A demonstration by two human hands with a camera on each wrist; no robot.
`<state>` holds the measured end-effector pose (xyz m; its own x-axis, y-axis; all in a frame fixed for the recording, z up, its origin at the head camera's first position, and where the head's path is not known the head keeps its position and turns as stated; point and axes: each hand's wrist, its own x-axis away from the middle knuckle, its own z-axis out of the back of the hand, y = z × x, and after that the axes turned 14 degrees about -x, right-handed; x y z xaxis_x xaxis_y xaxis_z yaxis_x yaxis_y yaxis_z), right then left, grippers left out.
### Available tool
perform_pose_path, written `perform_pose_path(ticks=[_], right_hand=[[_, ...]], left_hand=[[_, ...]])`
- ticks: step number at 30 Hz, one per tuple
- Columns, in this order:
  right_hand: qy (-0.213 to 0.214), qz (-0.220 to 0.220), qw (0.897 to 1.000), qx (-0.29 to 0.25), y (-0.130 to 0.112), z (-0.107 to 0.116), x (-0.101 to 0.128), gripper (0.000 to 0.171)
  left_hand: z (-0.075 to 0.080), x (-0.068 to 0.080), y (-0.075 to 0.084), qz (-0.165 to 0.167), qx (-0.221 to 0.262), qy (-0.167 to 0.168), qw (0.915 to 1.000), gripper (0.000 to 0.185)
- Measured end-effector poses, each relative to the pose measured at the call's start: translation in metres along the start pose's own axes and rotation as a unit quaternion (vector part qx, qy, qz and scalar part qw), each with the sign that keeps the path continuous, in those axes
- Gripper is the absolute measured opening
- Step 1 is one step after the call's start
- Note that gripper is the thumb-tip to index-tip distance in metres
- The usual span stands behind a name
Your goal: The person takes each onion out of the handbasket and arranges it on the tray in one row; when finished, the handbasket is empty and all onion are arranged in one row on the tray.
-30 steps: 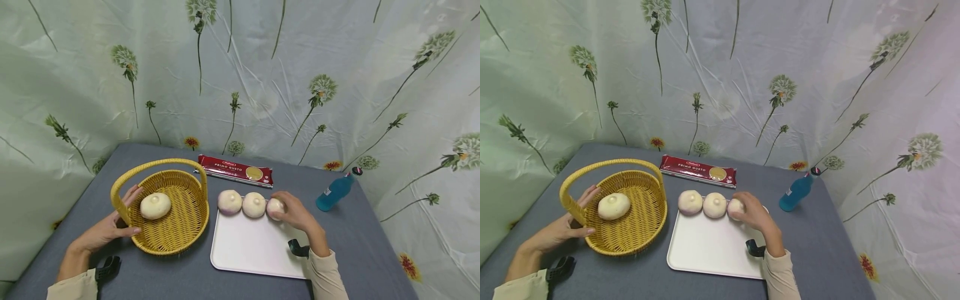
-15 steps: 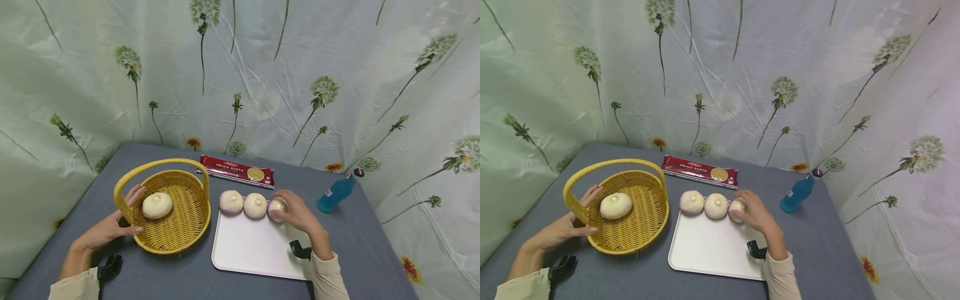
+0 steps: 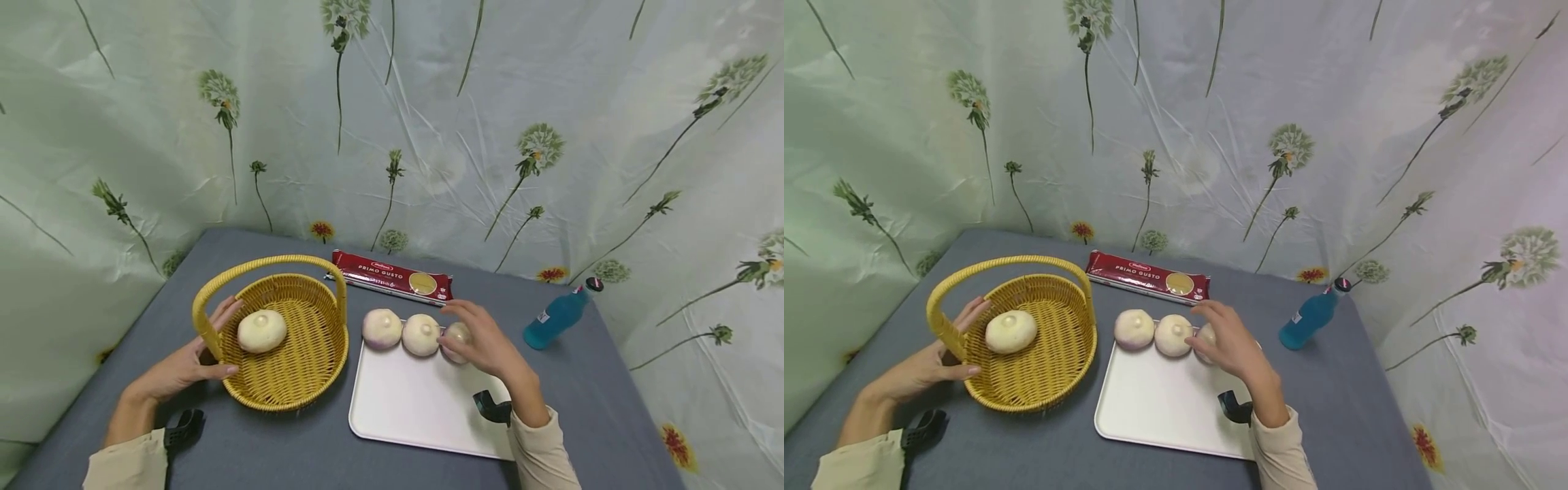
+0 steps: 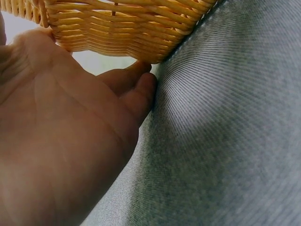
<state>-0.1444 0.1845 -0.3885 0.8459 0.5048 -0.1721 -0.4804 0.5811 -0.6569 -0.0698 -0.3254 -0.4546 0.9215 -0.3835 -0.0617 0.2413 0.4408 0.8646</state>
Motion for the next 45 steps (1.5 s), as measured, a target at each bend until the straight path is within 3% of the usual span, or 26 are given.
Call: perform_pose_path(ticks=[13, 32, 37, 45], right_hand=[[-0.048, 0.032, 0.998, 0.018, -0.037, 0.002, -0.016, 0.048], [-0.091, 0.110, 0.990, -0.008, -0.069, -0.027, -0.032, 0.048], [-0.102, 0.110, 0.989, -0.016, -0.076, -0.033, -0.036, 0.047], [-0.145, 0.110, 0.983, -0.025, -0.093, -0.044, -0.046, 0.048]], left_hand=[[0.000, -0.002, 0.000, -0.005, 0.000, 0.000, 1.0000, 0.106], [-0.001, -0.001, -0.002, -0.004, 0.011, -0.004, 0.9999, 0.106], [0.000, -0.001, -0.002, 0.000, 0.012, -0.005, 0.9999, 0.107], [0.000, -0.002, 0.000, 0.020, 0.059, -0.013, 0.9980, 0.114]])
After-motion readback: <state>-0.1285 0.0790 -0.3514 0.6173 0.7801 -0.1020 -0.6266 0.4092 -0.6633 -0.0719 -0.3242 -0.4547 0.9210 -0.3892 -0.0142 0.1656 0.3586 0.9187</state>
